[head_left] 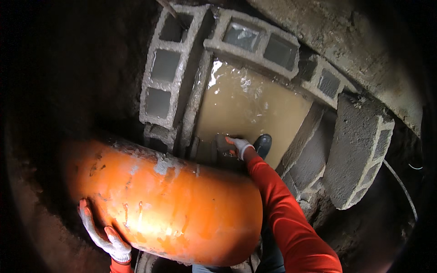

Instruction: The person scoops wet cement from a mixing drum and spreads it between hollow blocks in a narrow trench using a trowel. They repeatedly smooth and level the cement surface around the blocks.

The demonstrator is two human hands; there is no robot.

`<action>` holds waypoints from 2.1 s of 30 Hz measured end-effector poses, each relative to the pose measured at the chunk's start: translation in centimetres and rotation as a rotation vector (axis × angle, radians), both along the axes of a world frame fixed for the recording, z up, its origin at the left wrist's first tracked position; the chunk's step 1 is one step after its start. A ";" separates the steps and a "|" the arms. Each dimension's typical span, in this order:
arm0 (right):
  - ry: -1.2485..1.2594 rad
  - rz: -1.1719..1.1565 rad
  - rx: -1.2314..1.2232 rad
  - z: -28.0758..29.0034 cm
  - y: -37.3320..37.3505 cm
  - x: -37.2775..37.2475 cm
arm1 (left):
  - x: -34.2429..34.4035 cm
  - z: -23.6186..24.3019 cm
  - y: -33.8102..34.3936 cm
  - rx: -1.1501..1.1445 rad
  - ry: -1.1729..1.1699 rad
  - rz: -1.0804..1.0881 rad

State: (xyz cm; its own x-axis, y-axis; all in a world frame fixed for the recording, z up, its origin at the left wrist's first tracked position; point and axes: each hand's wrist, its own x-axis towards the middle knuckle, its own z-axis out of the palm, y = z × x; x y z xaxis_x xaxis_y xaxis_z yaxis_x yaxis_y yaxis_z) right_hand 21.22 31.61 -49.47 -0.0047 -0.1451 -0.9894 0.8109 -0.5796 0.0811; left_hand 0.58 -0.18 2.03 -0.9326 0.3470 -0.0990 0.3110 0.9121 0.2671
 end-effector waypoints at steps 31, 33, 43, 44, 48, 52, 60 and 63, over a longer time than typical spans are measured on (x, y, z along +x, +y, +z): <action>2.083 0.686 0.936 96.6 2.5 -41.1 | -0.6 -1.6 -0.5 0.113 0.108 0.035; 1.775 0.434 0.669 84.2 6.0 -34.6 | -0.5 0.0 -3.5 0.013 0.150 0.015; 0.270 0.050 0.201 22.3 10.7 9.3 | -1.1 -1.0 0.6 0.136 0.177 -0.065; 0.222 0.115 0.190 19.7 6.3 10.0 | -1.2 -0.1 -0.5 0.094 0.155 -0.063; 0.164 0.267 0.237 13.2 -2.7 13.1 | -1.7 0.4 -0.5 0.045 0.132 -0.119; 0.152 0.230 0.292 10.3 -6.8 14.6 | -1.3 0.0 0.2 -0.028 0.066 -0.111; 0.135 0.061 0.307 8.5 -11.0 17.2 | -0.4 0.0 0.7 -0.060 0.007 -0.033; 0.138 0.029 0.302 8.3 -11.5 17.6 | -0.5 -0.4 0.6 -0.047 0.004 -0.027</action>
